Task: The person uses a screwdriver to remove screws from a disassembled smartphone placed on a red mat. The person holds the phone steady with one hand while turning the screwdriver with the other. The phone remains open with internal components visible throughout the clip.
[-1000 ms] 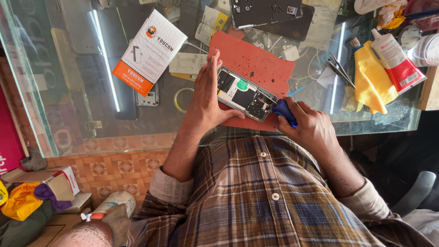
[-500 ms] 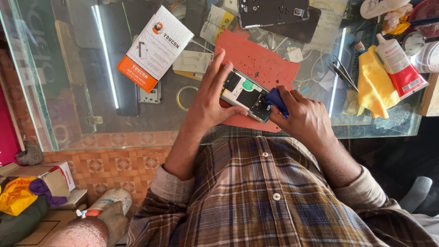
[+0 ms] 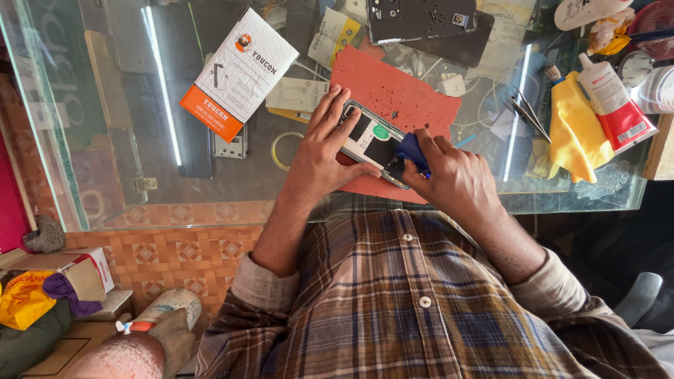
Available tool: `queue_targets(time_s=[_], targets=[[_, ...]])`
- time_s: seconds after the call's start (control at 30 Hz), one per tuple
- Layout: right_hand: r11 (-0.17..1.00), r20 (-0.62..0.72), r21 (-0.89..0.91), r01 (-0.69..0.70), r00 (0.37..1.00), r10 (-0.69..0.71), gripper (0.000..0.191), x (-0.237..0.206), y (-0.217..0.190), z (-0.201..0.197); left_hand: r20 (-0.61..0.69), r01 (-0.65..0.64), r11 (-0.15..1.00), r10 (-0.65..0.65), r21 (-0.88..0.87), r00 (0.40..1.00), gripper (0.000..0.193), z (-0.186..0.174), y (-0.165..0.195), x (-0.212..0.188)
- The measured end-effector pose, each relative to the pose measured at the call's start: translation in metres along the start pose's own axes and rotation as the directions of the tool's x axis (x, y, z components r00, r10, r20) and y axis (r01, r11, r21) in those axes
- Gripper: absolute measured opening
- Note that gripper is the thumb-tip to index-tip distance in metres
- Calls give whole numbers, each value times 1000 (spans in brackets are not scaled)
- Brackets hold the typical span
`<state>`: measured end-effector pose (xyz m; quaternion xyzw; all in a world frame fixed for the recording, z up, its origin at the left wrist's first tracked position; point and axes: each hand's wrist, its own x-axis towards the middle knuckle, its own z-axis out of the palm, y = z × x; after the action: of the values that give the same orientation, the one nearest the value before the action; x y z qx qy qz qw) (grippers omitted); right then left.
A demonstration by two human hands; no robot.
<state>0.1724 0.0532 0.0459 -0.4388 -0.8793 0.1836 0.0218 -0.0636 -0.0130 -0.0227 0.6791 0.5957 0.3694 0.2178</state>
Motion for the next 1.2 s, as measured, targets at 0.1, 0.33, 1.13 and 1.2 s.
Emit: queue_targets(time_s=[0.1, 0.33, 1.13, 1.2], targets=[[1000, -6, -5, -12, 1000, 12, 54, 0, -1, -1, -4, 0, 1000, 0, 1, 1000, 96, 0, 1, 1], [996, 30, -5, -89, 996, 89, 49, -20, 6, -12, -12, -9, 1000, 9, -18, 1000, 93, -1, 1, 2], [947, 70, 106, -303, 952, 297, 47, -109, 38, -38, 392, -339, 941, 304, 22, 868, 54, 0, 30, 37], [937, 87, 90, -337, 940, 330, 48, -109, 35, -37, 391, -335, 942, 302, 17, 869, 53, 2, 30, 37]])
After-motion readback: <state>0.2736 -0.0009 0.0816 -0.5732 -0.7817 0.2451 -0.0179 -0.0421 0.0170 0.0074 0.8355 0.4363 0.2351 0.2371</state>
